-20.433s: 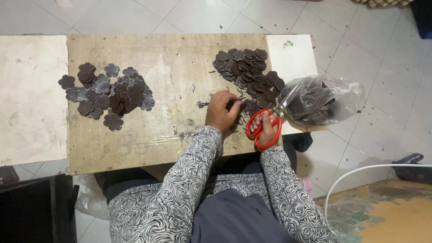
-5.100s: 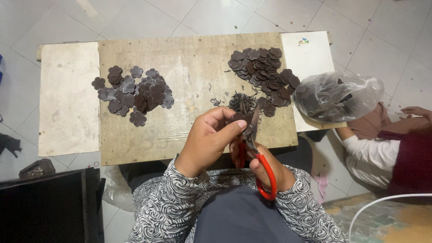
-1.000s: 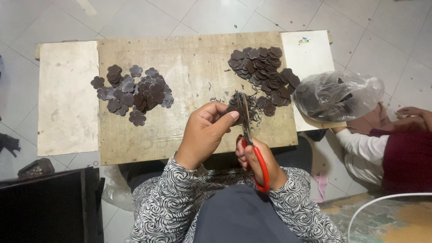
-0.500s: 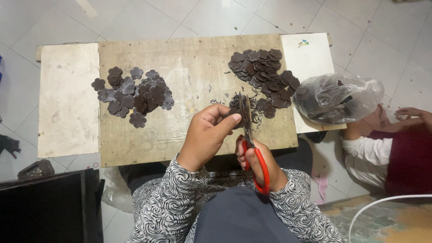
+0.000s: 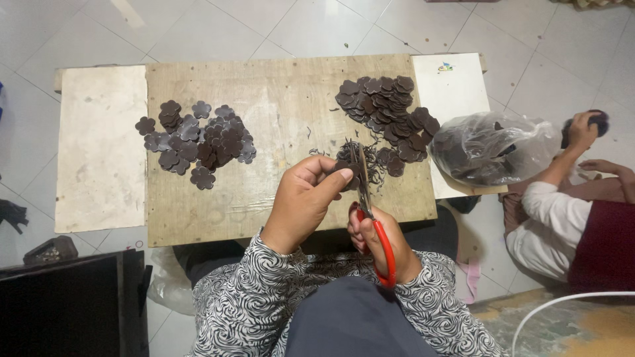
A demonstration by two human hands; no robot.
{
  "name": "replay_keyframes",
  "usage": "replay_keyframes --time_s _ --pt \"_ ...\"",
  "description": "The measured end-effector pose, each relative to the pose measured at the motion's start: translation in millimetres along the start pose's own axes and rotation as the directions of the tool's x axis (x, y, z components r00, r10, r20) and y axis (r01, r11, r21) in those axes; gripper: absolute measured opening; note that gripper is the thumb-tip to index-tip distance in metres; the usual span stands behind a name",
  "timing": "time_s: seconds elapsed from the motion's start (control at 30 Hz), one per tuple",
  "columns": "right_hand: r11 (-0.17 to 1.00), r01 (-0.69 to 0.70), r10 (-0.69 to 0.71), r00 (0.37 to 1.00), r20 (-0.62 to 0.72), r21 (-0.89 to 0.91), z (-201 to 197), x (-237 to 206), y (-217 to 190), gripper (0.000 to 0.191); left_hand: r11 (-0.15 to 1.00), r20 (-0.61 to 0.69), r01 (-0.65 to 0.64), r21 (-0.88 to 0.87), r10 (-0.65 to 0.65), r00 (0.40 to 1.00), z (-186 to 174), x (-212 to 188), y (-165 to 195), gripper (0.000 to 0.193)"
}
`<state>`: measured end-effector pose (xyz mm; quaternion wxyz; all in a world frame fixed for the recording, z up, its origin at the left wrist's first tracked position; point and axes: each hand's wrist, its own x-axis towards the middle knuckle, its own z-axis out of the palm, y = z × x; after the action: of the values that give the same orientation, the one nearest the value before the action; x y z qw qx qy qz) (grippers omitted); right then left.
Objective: The person uses red-handled scissors to trim the edges of dark, flower-shaped pieces of material. They pick up each piece, cut along the perimeter, and place the finished shape on a wooden board, accumulating a pile of cut pieces.
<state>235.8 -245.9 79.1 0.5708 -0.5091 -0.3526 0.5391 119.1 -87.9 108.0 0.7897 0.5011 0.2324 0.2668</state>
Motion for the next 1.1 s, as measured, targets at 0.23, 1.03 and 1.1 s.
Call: replay_keyframes --time_s 0.23,1.03,1.1 --pt "1.000 -0.019 0.019 1.000 -0.007 0.015 0.6 -1.4 -0.3 0.052 1.000 -0.008 0.018 0.004 -0.018 1.000 -1.3 0.6 -0.6 0.013" --pt "0.999 -0.028 0.028 1.000 -0.006 0.018 3.2 -3.7 0.1 0.052 0.998 0.000 0.001 0.060 -0.001 1.000 1.1 -0.5 0.1 0.019" --pt "0.998 -0.035 0.034 0.999 0.007 0.044 2.8 -3.5 -2.3 0.051 0.996 -0.008 -0.022 0.091 0.022 1.000 4.2 -2.8 1.9 0.019"
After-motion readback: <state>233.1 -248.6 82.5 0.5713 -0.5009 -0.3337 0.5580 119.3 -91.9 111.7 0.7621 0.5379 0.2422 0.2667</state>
